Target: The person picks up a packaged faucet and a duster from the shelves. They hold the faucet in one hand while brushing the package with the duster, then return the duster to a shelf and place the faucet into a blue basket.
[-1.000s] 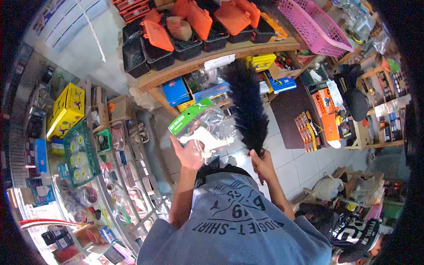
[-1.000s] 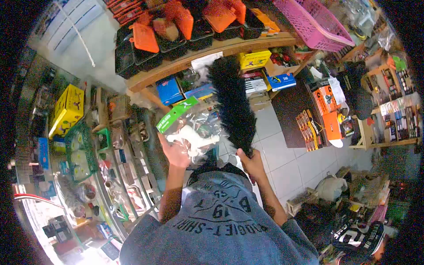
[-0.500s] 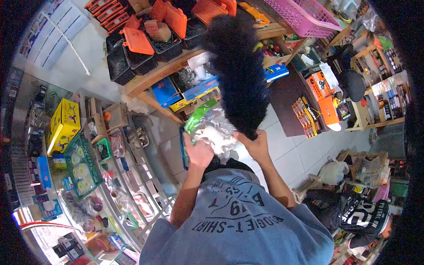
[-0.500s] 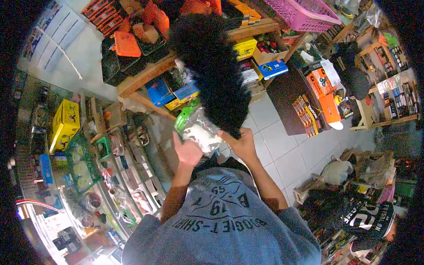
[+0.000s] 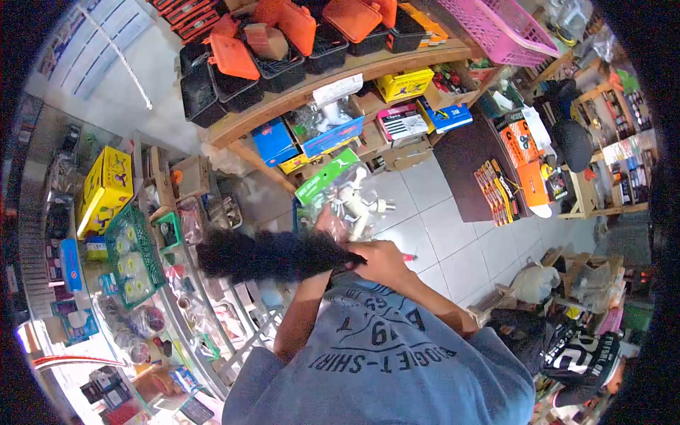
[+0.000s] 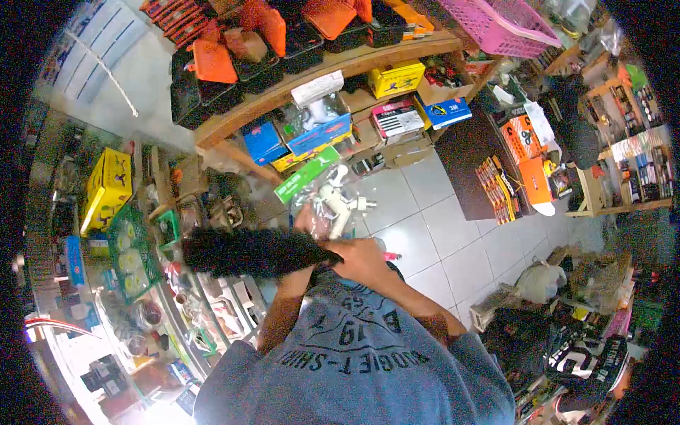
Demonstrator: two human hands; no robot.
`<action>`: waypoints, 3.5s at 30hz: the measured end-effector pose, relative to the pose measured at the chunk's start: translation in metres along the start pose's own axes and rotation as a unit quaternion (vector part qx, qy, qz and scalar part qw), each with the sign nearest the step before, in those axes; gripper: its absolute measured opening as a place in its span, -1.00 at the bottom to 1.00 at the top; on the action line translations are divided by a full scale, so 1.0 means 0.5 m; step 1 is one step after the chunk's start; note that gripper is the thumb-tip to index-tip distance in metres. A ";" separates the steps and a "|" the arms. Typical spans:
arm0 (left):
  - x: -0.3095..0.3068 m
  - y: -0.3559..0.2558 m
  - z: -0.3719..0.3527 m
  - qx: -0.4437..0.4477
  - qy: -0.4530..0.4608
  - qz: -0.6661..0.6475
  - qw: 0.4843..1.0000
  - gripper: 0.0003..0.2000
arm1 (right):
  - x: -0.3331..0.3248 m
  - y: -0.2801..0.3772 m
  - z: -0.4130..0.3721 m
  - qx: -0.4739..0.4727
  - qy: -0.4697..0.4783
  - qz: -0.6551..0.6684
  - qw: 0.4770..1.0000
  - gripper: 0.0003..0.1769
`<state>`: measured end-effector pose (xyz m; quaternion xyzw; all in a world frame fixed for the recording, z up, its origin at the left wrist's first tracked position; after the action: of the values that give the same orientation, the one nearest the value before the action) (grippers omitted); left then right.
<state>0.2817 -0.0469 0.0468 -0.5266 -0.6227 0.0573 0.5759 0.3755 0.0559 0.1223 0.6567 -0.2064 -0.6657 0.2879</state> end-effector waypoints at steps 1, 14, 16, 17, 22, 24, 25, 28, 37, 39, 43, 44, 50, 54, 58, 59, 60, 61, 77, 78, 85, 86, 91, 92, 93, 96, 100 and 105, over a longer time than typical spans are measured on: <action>-0.023 -0.001 -0.010 0.047 -0.056 0.133 0.988 -0.65 | -0.011 0.003 -0.004 0.002 0.002 0.071 0.998 -0.68; -0.057 -0.078 0.075 0.074 0.192 -0.267 0.942 -0.54 | -0.049 -0.044 -0.116 0.160 0.032 0.217 0.962 -0.38; -0.024 -0.095 0.077 0.077 0.058 -0.251 0.963 -0.54 | -0.041 -0.044 -0.116 0.205 -0.011 0.276 0.939 -0.34; -0.033 -0.092 0.076 0.116 -0.101 -0.142 0.978 -0.53 | -0.039 -0.042 -0.115 0.201 -0.030 0.291 0.935 -0.33; 0.017 -0.115 0.064 0.085 0.103 -0.283 0.950 -0.53 | -0.021 -0.043 -0.123 0.230 0.013 0.284 0.931 -0.33; -0.029 -0.100 0.095 0.057 0.370 -0.434 0.820 -0.56 | -0.023 -0.047 -0.131 0.234 -0.050 0.315 0.919 -0.33; -0.041 -0.095 0.099 0.076 0.314 -0.422 0.847 -0.59 | -0.026 -0.045 -0.133 0.233 -0.036 0.315 0.919 -0.37; -0.022 -0.092 0.070 0.146 0.092 -0.262 0.950 -0.58 | -0.029 -0.068 -0.145 0.187 -0.042 0.273 0.943 -0.43; -0.046 -0.136 0.089 0.142 0.212 -0.277 0.926 -0.47 | -0.054 -0.120 -0.204 0.226 0.036 0.339 0.912 -0.49; -0.057 -0.144 0.096 0.103 0.323 -0.366 0.867 -0.45 | -0.053 -0.133 -0.223 0.271 -0.008 0.345 0.899 -0.51; -0.014 -0.175 0.064 0.115 0.120 -0.253 0.953 -0.46 | -0.070 -0.124 -0.220 0.236 0.038 0.343 0.908 -0.55; -0.002 -0.177 0.062 0.128 0.167 -0.273 0.939 -0.48 | -0.071 -0.125 -0.218 0.235 0.038 0.342 0.909 -0.55; -0.032 -0.173 0.082 0.102 0.156 -0.288 0.939 -0.49 | -0.048 -0.140 -0.228 0.237 0.022 0.294 0.926 -0.51; -0.039 -0.175 0.076 0.099 0.152 -0.277 0.944 -0.46 | -0.056 -0.118 -0.215 0.263 -0.038 0.328 0.907 -0.68; 0.024 -0.197 0.029 0.025 0.218 -0.260 0.940 -0.49 | -0.073 -0.122 -0.186 0.337 -0.192 0.401 0.830 -0.63; 0.040 -0.199 0.019 0.000 0.192 -0.219 0.957 -0.49 | -0.076 -0.128 -0.181 0.356 -0.197 0.413 0.815 -0.60; 0.038 -0.192 0.018 -0.009 0.206 -0.224 0.953 -0.43 | -0.082 -0.132 -0.176 0.356 -0.202 0.413 0.813 -0.60; 0.037 -0.188 0.016 -0.011 0.212 -0.221 0.952 -0.43 | -0.087 -0.134 -0.164 0.345 -0.195 0.412 0.821 -0.57; -0.031 -0.170 0.041 -0.002 0.106 -0.199 0.974 -0.65 | 0.014 -0.082 -0.167 0.273 -0.044 0.438 0.855 -0.63; -0.017 -0.186 0.030 -0.019 0.169 -0.239 0.956 -0.66 | 0.017 -0.087 -0.167 0.270 -0.046 0.437 0.857 -0.63; -0.050 -0.181 0.054 -0.001 0.200 -0.276 0.940 -0.53 | -0.004 -0.077 -0.155 0.299 -0.045 0.441 0.845 -0.55; -0.062 -0.173 0.064 -0.023 0.220 -0.333 0.916 -0.57 | 0.002 -0.086 -0.158 0.279 -0.030 0.428 0.859 -0.56; -0.014 -0.209 0.047 0.015 0.205 -0.206 0.957 -0.47 | -0.026 -0.087 -0.141 0.252 -0.077 0.406 0.875 -0.78; -0.024 -0.204 0.050 0.014 0.192 -0.188 0.963 -0.46 | -0.029 -0.088 -0.145 0.300 -0.107 0.433 0.843 -0.87; -0.018 -0.209 0.051 0.013 0.181 -0.169 0.969 -0.44 | -0.039 -0.085 -0.139 0.300 -0.110 0.434 0.843 -0.87; 0.009 -0.217 0.050 0.037 0.209 -0.164 0.963 -0.45 | -0.055 -0.078 -0.143 0.352 -0.183 0.537 0.745 -0.81; -0.033 -0.181 0.055 -0.002 0.047 -0.035 0.998 -0.56 | -0.045 -0.055 -0.121 0.234 -0.051 0.400 0.885 -0.64; -0.050 -0.157 0.069 0.020 0.055 -0.014 0.998 -0.49 | 0.000 -0.054 -0.111 0.279 -0.038 0.459 0.843 -0.57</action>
<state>0.2031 -0.0810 0.0724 -0.5090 -0.5960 0.0325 0.6202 0.4274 0.0817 0.1019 0.5135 -0.6723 -0.3963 0.3568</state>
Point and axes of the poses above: each hand's wrist, its own z-axis towards the middle knuckle, its own x-axis out of the palm, y = z × x, the point moved 3 cm from there along z, towards the middle knuckle, and after that the axes turned 5 degrees about y, right-handed, at the moved point
